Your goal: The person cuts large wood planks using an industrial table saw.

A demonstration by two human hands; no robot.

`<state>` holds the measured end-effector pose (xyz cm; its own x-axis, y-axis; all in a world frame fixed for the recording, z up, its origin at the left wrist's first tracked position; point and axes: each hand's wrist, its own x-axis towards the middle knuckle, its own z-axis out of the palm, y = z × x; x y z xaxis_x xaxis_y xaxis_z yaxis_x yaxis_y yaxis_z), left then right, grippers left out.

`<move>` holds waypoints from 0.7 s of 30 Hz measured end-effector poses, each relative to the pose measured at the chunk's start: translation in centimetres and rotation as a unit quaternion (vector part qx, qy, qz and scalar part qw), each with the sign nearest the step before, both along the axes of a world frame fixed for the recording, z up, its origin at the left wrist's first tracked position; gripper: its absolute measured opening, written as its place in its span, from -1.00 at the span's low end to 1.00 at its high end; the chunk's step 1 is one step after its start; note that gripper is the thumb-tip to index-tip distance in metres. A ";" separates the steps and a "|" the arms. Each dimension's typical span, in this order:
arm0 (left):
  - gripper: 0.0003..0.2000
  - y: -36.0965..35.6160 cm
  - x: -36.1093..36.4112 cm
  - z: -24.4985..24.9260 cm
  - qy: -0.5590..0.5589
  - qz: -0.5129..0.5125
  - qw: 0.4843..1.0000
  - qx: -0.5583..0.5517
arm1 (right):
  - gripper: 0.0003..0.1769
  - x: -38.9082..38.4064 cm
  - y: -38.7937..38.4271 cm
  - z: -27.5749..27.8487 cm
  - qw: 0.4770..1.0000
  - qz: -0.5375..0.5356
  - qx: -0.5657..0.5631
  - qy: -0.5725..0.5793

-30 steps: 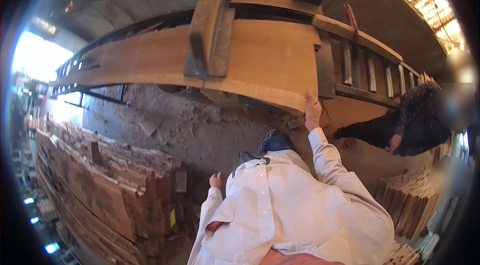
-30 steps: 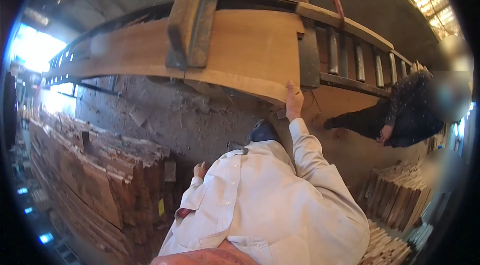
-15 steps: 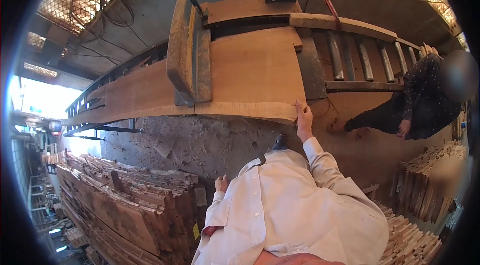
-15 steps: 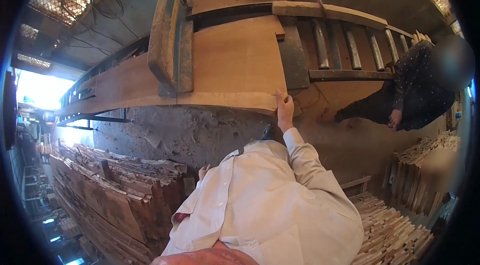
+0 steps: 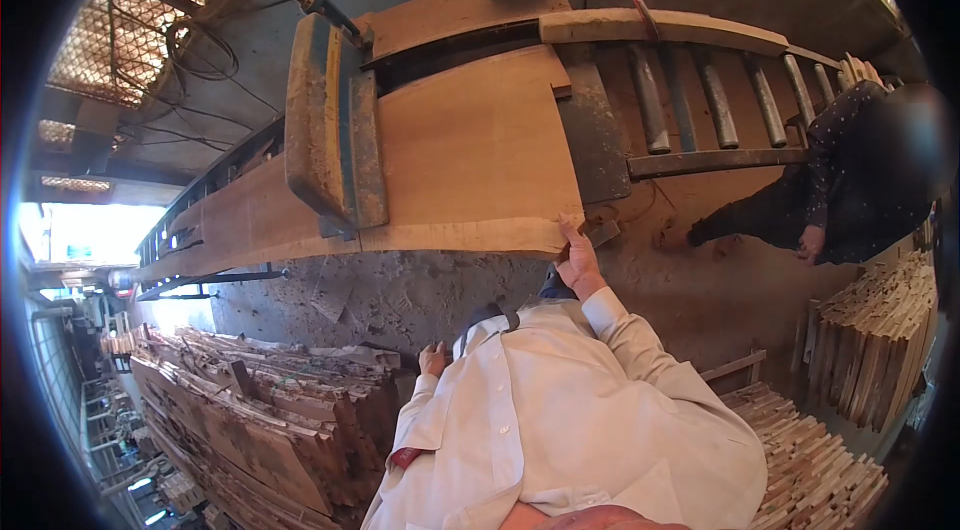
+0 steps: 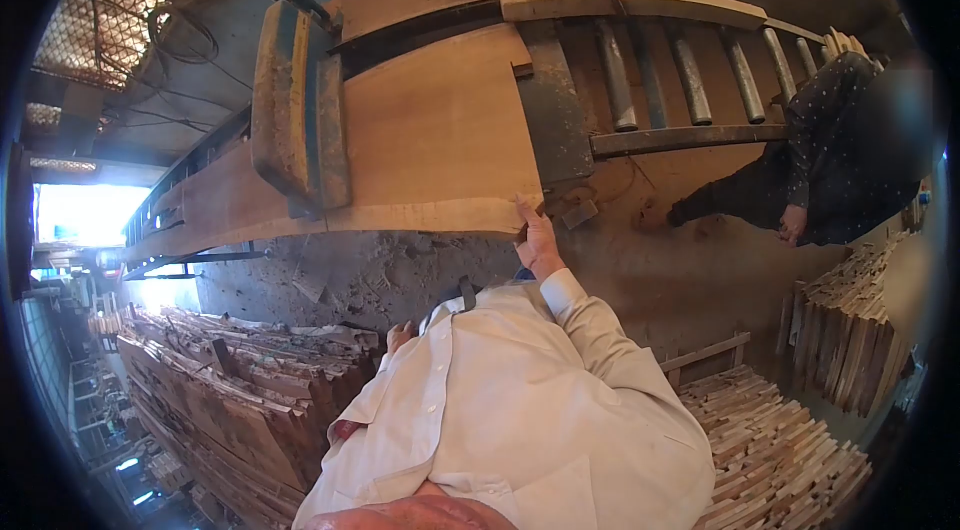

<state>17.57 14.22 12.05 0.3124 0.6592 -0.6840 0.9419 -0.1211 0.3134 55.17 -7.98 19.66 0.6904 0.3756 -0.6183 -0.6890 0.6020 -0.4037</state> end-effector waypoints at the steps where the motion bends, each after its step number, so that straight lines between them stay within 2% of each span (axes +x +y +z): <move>1: -0.56 0.5 -0.6 -2.2 -0.006 -0.045 0.998 0.034 | -0.49 -0.1 -0.1 -0.2 1.000 -0.003 -0.002 0.003; 3: -0.55 1.7 -3.1 -7.3 -0.013 -0.132 0.986 0.100 | -0.51 -0.1 -0.5 0.1 1.000 -0.001 0.019 -0.016; 4: -0.56 1.9 -3.0 -7.6 -0.032 -0.104 0.990 0.088 | -0.52 -0.1 -0.5 0.1 0.999 0.006 0.031 -0.027; 5: -0.58 2.2 -3.3 -7.7 -0.047 -0.273 0.948 0.157 | -0.52 -0.2 -0.5 0.2 0.999 0.007 0.030 -0.024; 6: -0.61 2.8 -2.9 -7.4 -0.047 -0.300 0.936 0.176 | -0.52 -0.2 -0.8 0.1 0.999 0.015 0.031 -0.021; 7: -0.63 3.7 -2.6 -8.2 -0.080 -0.093 0.989 0.084 | -0.52 -0.4 -1.0 -0.2 0.999 0.026 0.033 -0.018; 8: -0.65 4.9 -2.2 -9.0 -0.118 0.118 0.986 -0.008 | -0.53 -0.6 -1.7 -1.3 0.999 0.032 0.028 -0.012; 10: -0.68 7.1 -0.8 -7.6 -0.240 0.260 0.934 -0.059 | -0.54 -0.9 -3.3 -2.0 0.999 0.009 0.036 -0.025; 12: -0.64 8.0 3.7 -0.7 -0.335 0.384 0.856 -0.082 | -0.53 -1.1 -6.3 -2.3 0.999 -0.008 0.024 -0.045; 14: -0.62 11.9 4.7 -0.2 -0.419 0.280 0.863 0.037 | -0.52 -1.1 -9.9 -2.3 0.998 -0.028 -0.009 -0.049; 16: -0.57 14.9 7.1 2.9 -0.472 0.354 0.808 0.018 | -0.50 -0.8 -13.0 -1.2 0.997 -0.054 -0.021 -0.053; 17: -0.54 16.5 8.2 4.6 -0.504 0.396 0.767 -0.002 | -0.49 -0.9 -14.7 -0.6 0.996 -0.066 -0.029 -0.051; 18: -0.51 18.5 9.0 5.3 -0.551 0.448 0.702 -0.046 | -0.48 -0.7 -16.4 0.1 0.994 -0.067 -0.059 -0.058; 20: -0.47 21.8 10.9 6.9 -0.563 0.472 0.678 -0.009 | -0.46 0.3 -19.2 1.9 0.988 -0.074 -0.113 -0.077; 21: -0.45 23.3 11.9 7.6 -0.563 0.465 0.683 0.003 | -0.44 0.8 -20.4 2.8 0.985 -0.078 -0.131 -0.083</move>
